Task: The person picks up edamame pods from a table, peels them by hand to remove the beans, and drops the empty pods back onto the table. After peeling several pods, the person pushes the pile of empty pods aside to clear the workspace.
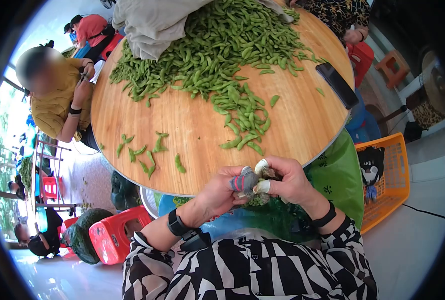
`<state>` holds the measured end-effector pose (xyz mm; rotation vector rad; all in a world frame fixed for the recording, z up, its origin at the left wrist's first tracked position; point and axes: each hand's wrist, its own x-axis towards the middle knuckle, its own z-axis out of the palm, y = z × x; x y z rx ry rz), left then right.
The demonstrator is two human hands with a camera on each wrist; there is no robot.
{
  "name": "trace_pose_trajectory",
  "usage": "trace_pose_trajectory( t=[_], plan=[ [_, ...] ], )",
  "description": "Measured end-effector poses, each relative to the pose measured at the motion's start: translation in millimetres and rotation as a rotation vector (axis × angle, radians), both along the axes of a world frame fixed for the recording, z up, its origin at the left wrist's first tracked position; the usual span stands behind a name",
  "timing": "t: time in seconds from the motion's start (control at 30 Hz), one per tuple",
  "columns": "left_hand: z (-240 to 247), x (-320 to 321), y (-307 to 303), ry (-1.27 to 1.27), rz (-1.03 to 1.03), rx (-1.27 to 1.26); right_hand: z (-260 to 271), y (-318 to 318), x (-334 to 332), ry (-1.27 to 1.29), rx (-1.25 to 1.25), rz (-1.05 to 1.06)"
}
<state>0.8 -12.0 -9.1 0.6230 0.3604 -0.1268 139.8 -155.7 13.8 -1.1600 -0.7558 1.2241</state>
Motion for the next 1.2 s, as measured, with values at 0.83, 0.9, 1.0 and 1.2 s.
trace_pose_trajectory(
  t=[0.83, 0.9, 1.0, 1.2],
  plan=[
    [15.5, -15.8, 7.8, -0.088, -0.250, 0.782, -11.0, -9.6, -4.1, -0.376, -0.084, -0.134],
    [15.1, -17.6, 7.6, -0.074, -0.173, 0.875, -4.7, -9.8, -7.0, -0.551, -0.102, -0.226],
    [13.0, -19.4, 6.7, -0.029, -0.198, 1.033, 5.2, -14.2, -15.8, -0.745, 0.024, -0.244],
    [20.0, -19.6, 1.5, -0.037, -0.157, 1.116, 4.5, -8.9, -20.1, -0.705, -0.018, -0.182]
  ],
)
